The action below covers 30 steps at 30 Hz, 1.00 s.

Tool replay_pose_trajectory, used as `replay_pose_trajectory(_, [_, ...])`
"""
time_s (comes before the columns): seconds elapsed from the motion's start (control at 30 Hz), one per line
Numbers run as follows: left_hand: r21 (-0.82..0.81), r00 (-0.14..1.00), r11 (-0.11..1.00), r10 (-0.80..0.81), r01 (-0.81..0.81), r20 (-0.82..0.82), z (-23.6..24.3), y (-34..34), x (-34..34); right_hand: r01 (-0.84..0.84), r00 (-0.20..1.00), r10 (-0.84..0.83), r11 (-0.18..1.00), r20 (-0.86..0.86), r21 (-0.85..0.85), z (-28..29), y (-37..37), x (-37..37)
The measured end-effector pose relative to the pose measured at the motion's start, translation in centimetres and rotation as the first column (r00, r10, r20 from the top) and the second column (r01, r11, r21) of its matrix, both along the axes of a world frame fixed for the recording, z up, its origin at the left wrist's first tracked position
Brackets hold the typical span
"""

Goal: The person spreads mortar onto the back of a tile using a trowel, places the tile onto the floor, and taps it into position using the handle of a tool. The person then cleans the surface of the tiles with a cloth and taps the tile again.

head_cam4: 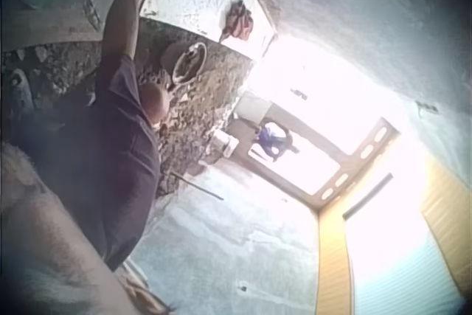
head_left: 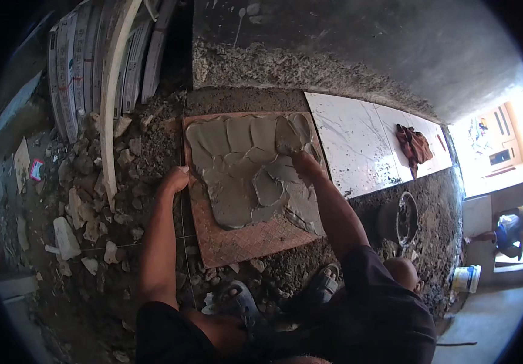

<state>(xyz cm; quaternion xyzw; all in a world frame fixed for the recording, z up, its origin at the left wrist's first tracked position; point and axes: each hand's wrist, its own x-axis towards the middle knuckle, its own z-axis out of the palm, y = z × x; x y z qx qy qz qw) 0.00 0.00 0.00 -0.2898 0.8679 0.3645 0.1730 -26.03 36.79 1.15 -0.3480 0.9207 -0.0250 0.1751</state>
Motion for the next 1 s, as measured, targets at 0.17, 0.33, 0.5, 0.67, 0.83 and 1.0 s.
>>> replay_pose_trajectory(0.17, [0.086,0.999,0.995,0.042,-0.040,-0.021,0.4,1.1,-1.9,0.192,0.981,-0.191,0.978,0.021,-0.085,3.9,3.3,-1.2])
replay_pose_trajectory(0.33, [0.103,0.998,0.995,0.026,-0.020,-0.062,1.2,2.9,-4.1,0.309,0.949,-0.286,0.925,0.132,-0.220,1.4,8.1,-4.7])
replay_pose_trajectory(0.5, [0.012,1.000,1.000,-0.013,0.013,-0.017,-1.2,-0.9,-0.2,0.193,0.974,-0.177,0.975,0.143,-0.106,2.6,2.7,-1.2])
replay_pose_trajectory(0.67, [0.124,0.999,0.992,0.007,-0.002,-0.044,-1.0,2.1,-4.5,0.346,0.924,-0.306,0.924,0.230,-0.163,3.7,8.9,-3.8])
replay_pose_trajectory(0.83, [0.142,0.996,0.986,0.089,-0.086,-0.016,-0.7,1.2,-2.3,0.635,0.686,-0.412,0.741,0.600,-0.217,3.4,7.6,2.6])
replay_pose_trajectory(1.0, [0.213,0.999,0.976,0.039,-0.038,0.000,-4.5,-0.7,-2.8,0.209,0.976,-0.189,0.955,0.111,-0.211,2.7,10.1,5.3])
